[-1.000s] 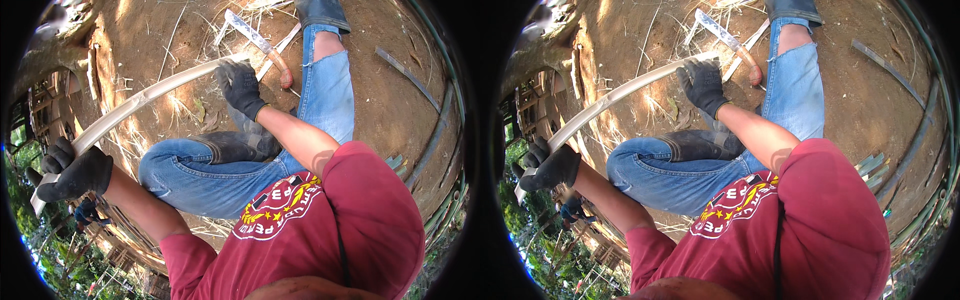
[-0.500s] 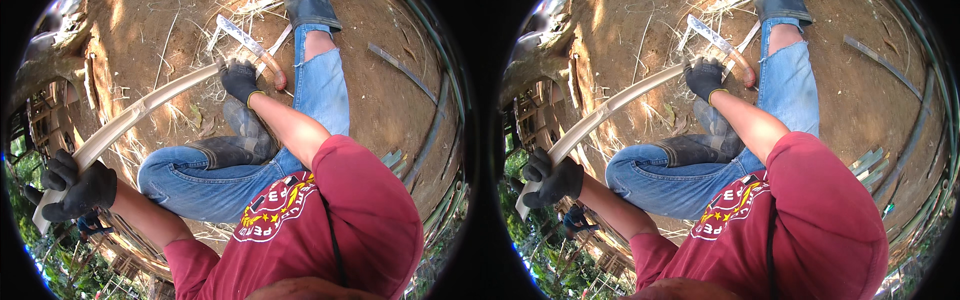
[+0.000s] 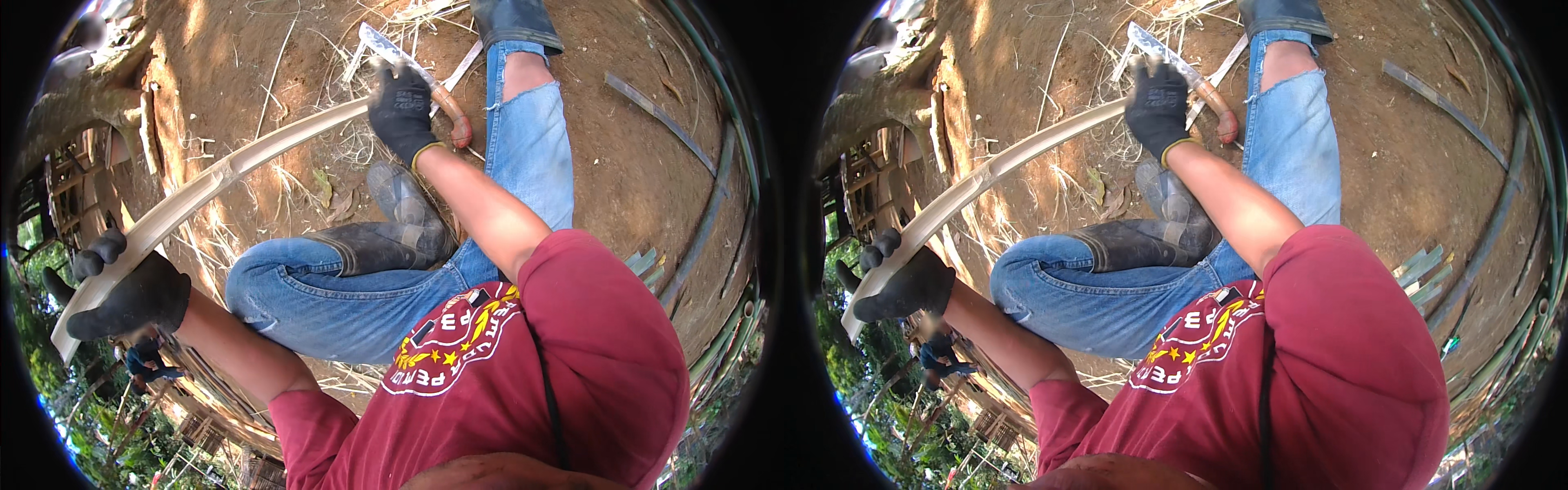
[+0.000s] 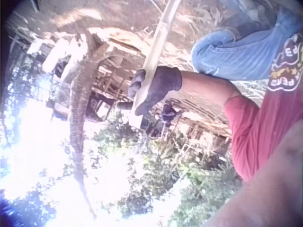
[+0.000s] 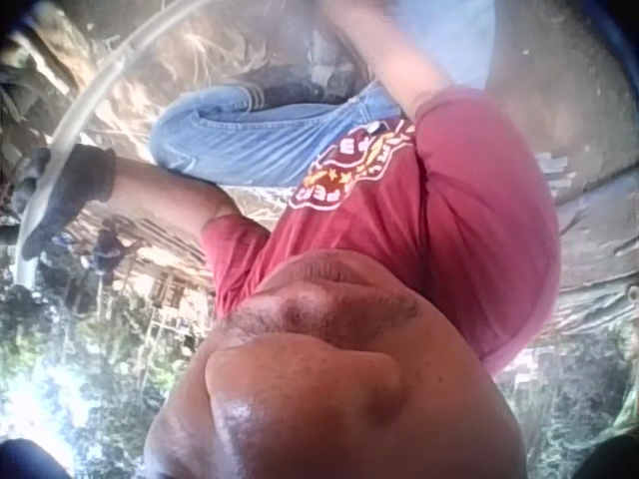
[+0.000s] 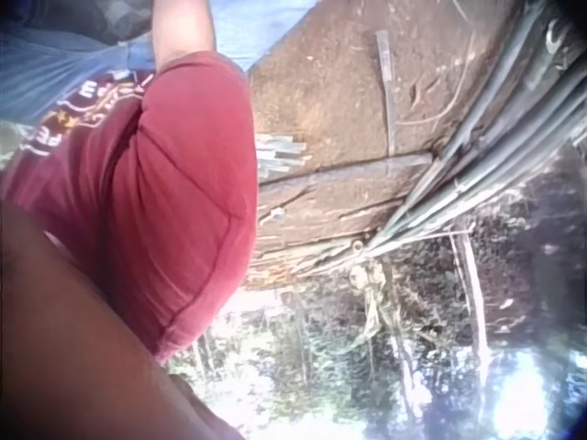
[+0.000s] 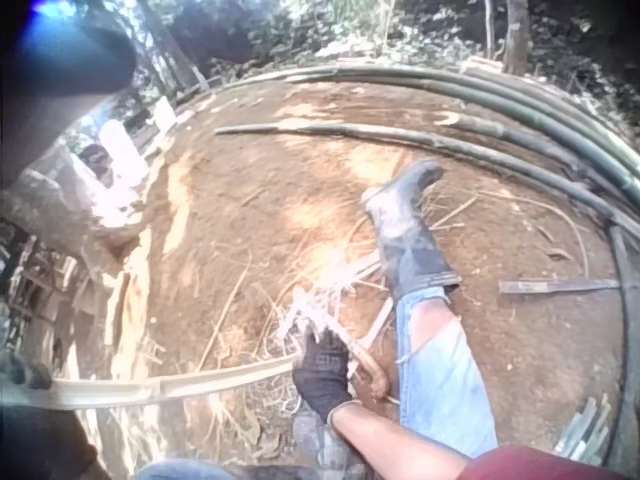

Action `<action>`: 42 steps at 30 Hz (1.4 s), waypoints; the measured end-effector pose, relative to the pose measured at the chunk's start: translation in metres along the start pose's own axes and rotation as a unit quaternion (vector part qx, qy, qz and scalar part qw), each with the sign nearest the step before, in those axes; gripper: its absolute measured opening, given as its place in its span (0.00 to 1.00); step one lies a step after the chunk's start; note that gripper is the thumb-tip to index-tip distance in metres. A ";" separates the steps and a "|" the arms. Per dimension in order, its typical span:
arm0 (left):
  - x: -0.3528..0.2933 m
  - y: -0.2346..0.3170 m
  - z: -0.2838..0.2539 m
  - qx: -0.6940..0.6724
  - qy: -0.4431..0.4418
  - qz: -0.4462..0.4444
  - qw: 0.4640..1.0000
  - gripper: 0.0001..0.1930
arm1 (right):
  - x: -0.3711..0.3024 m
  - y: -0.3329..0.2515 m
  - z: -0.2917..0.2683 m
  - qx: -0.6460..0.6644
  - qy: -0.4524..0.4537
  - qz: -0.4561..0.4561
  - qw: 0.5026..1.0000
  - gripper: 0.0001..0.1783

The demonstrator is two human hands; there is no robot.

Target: The person sits on the ground and uses a large machete to split a long bamboo pole into thin strips. They hold the bamboo with one hand and strike it with the machete to separate the layers, occasionally inspecting the blade and the resulting strips.

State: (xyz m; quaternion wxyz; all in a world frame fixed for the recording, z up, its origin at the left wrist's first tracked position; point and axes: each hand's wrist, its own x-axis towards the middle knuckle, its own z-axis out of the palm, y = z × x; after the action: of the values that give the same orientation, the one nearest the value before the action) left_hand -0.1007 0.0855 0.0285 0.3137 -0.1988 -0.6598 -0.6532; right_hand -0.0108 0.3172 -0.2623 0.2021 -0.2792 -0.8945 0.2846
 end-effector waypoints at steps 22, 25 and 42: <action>0.006 -0.017 0.000 -0.031 0.109 -0.073 0.991 0.33 | 0.010 -0.010 -0.041 0.602 -0.198 0.277 0.722 0.21; 0.002 -0.016 -0.002 -0.023 0.090 -0.041 0.995 0.35 | 0.021 -0.021 -0.062 0.702 -0.230 0.341 0.582 0.23; 0.001 0.001 0.006 -0.064 0.119 0.071 0.988 0.31 | -0.010 -0.099 -0.090 0.355 -0.246 0.029 0.901 0.15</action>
State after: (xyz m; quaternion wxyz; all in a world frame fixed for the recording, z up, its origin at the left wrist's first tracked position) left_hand -0.1019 0.0908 0.0303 0.4221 -0.1860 -0.5587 -0.6893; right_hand 0.0058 0.2792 -0.1348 0.0533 -0.1364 -0.7467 0.6489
